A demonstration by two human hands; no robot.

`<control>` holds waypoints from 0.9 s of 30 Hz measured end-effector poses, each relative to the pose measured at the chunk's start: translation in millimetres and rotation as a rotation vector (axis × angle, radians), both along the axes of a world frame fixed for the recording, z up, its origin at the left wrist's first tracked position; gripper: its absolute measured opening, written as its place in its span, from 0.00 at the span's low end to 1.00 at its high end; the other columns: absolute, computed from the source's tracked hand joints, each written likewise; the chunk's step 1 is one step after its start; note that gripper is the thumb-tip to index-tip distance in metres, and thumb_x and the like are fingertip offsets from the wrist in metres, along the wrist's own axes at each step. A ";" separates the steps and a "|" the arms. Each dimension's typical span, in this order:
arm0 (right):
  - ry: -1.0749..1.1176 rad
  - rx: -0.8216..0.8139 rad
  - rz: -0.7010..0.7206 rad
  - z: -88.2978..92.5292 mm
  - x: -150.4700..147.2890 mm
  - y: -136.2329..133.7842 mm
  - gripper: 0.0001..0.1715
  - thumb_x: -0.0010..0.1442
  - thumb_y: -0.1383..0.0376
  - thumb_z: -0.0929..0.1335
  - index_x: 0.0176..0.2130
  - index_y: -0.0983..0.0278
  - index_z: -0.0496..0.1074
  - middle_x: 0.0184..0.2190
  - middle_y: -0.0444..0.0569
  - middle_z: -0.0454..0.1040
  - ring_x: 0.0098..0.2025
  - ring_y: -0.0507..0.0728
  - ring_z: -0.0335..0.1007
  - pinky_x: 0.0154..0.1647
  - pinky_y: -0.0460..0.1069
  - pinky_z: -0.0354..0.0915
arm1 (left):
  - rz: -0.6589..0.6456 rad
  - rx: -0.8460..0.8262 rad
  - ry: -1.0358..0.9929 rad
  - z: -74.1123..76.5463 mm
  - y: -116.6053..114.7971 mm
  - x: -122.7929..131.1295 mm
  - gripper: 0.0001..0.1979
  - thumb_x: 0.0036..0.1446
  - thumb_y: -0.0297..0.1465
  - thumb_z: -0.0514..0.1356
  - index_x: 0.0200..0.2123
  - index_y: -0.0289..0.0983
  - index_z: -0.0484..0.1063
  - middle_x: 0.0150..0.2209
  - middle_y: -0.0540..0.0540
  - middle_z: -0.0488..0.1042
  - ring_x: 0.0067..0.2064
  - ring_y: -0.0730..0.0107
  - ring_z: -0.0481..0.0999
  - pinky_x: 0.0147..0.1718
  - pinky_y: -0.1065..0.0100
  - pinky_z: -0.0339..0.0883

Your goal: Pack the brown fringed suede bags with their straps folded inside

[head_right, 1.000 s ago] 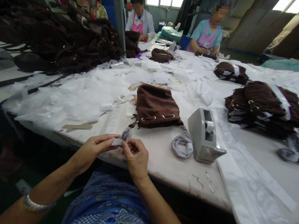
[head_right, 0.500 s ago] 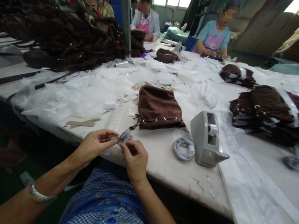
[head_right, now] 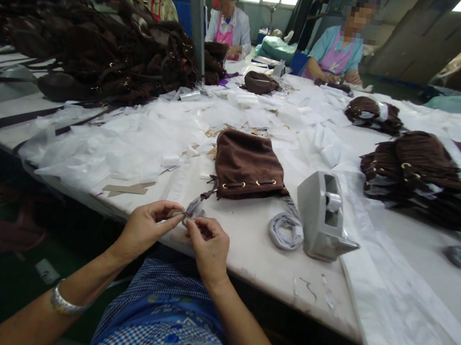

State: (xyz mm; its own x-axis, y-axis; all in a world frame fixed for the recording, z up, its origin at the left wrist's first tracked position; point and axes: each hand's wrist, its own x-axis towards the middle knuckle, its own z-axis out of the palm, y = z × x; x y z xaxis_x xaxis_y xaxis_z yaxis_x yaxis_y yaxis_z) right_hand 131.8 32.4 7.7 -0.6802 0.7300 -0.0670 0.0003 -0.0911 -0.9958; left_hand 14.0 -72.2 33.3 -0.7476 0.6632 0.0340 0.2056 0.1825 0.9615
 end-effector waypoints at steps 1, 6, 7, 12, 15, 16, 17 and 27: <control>0.004 -0.006 0.009 -0.3 0.0 0.2 0.14 0.55 0.55 0.74 0.34 0.64 0.77 0.28 0.48 0.79 0.29 0.57 0.78 0.30 0.48 0.72 | 0.000 -0.001 -0.002 0.0 0.3 -0.8 0.11 0.53 0.34 0.66 0.39 0.35 0.77 0.33 0.49 0.79 0.35 0.70 0.78 0.38 0.72 0.71; -0.005 0.047 0.009 1.4 -2.3 -1.9 0.13 0.56 0.56 0.73 0.34 0.64 0.77 0.29 0.48 0.79 0.29 0.56 0.78 0.30 0.47 0.71 | 0.019 -0.055 0.154 4.4 1.1 1.0 0.08 0.55 0.32 0.65 0.38 0.37 0.78 0.35 0.49 0.80 0.37 0.69 0.79 0.41 0.70 0.71; -0.008 0.079 -0.011 1.9 -3.8 -2.9 0.12 0.56 0.57 0.73 0.33 0.64 0.76 0.29 0.48 0.78 0.28 0.56 0.77 0.30 0.47 0.71 | 0.039 -0.069 0.215 5.3 2.0 3.1 0.07 0.55 0.31 0.64 0.38 0.38 0.78 0.35 0.49 0.80 0.38 0.69 0.79 0.42 0.70 0.71; -0.019 0.200 -0.127 0.4 -13.2 -6.2 0.11 0.57 0.58 0.72 0.31 0.64 0.75 0.27 0.46 0.76 0.28 0.53 0.72 0.31 0.46 0.68 | 0.177 -0.134 0.567 2.3 12.8 18.5 0.07 0.57 0.27 0.62 0.40 0.39 0.77 0.38 0.50 0.81 0.40 0.67 0.80 0.44 0.69 0.70; 0.007 0.167 -0.144 -1.5 -16.0 -6.1 0.11 0.58 0.58 0.72 0.31 0.64 0.75 0.27 0.46 0.75 0.29 0.53 0.72 0.32 0.46 0.68 | 0.221 -0.169 0.714 -2.2 18.5 25.1 0.10 0.58 0.26 0.62 0.43 0.40 0.76 0.41 0.49 0.82 0.41 0.65 0.81 0.44 0.68 0.71; 0.023 0.142 -0.146 -1.7 -16.2 -6.1 0.11 0.58 0.58 0.72 0.31 0.64 0.75 0.27 0.46 0.75 0.29 0.53 0.72 0.32 0.46 0.68 | 0.225 -0.176 0.750 -2.9 19.5 26.5 0.11 0.58 0.26 0.62 0.45 0.40 0.76 0.42 0.49 0.82 0.41 0.65 0.81 0.44 0.68 0.71; 0.041 0.113 -0.148 -1.7 -16.2 -6.2 0.11 0.58 0.59 0.72 0.31 0.65 0.75 0.27 0.46 0.75 0.28 0.53 0.72 0.31 0.46 0.68 | 0.227 -0.185 0.783 -3.1 20.1 27.7 0.13 0.59 0.27 0.61 0.47 0.40 0.76 0.43 0.49 0.82 0.41 0.64 0.82 0.44 0.68 0.72; 0.077 0.091 -0.180 2.0 -15.9 -1.1 0.08 0.57 0.61 0.71 0.33 0.63 0.80 0.30 0.47 0.80 0.32 0.55 0.75 0.37 0.48 0.70 | 0.081 -0.192 0.708 6.1 20.7 54.6 0.32 0.61 0.21 0.51 0.68 0.40 0.53 0.61 0.42 0.68 0.54 0.62 0.76 0.53 0.63 0.70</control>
